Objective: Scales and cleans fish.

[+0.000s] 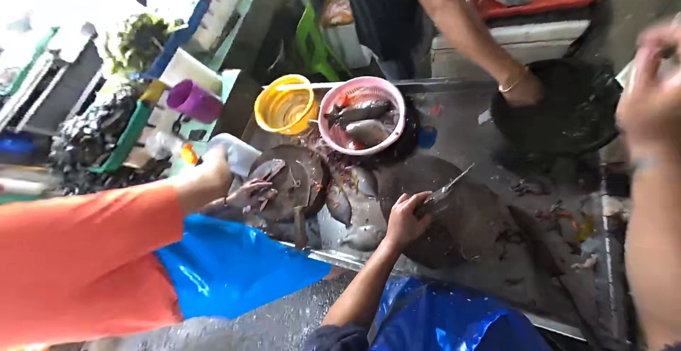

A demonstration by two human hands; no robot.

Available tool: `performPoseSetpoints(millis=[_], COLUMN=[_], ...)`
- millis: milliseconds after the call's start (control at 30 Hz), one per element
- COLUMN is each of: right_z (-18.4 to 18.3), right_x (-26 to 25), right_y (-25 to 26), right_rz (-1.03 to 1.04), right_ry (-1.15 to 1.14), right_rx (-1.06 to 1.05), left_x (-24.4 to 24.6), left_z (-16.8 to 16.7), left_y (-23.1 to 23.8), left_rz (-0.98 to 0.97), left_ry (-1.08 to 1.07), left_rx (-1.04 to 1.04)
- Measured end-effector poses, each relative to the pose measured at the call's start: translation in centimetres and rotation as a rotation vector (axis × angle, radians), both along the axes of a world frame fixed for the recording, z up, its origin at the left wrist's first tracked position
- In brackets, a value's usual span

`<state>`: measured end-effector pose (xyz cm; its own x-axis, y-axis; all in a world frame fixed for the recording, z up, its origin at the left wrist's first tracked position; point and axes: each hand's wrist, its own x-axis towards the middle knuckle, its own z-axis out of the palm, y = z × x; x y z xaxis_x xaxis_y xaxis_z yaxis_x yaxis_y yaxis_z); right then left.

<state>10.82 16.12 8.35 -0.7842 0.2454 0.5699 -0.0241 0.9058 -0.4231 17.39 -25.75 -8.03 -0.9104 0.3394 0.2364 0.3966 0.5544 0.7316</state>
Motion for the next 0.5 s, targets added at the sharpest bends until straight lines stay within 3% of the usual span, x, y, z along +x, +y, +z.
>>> performPoseSetpoints(millis=[133, 233, 333, 500], right_z=[-15.6, -23.3, -25.7, -27.2], right_x=[14.1, 24.6, 31.3, 32.9], right_y=[-8.6, -13.1, -14.0, -9.4], right_rz=[0.103, 0.028, -0.143, -0.442], right_ry=[-0.181, -0.34, -0.447, -0.791], right_rx=[-0.1, -0.212, -0.176, -0.211], left_x=[3.0, 4.5, 4.4, -0.9], left_z=[-2.0, -2.3, -2.4, -1.2], left_y=[-5.7, -9.0, -10.7, -9.0], left_rz=[0.168, 0.276, 0.323, 0.262], left_ry=[0.015, 0.005, 0.025, 0.101], left_rx=[-0.017, -0.011, -0.046, -0.085])
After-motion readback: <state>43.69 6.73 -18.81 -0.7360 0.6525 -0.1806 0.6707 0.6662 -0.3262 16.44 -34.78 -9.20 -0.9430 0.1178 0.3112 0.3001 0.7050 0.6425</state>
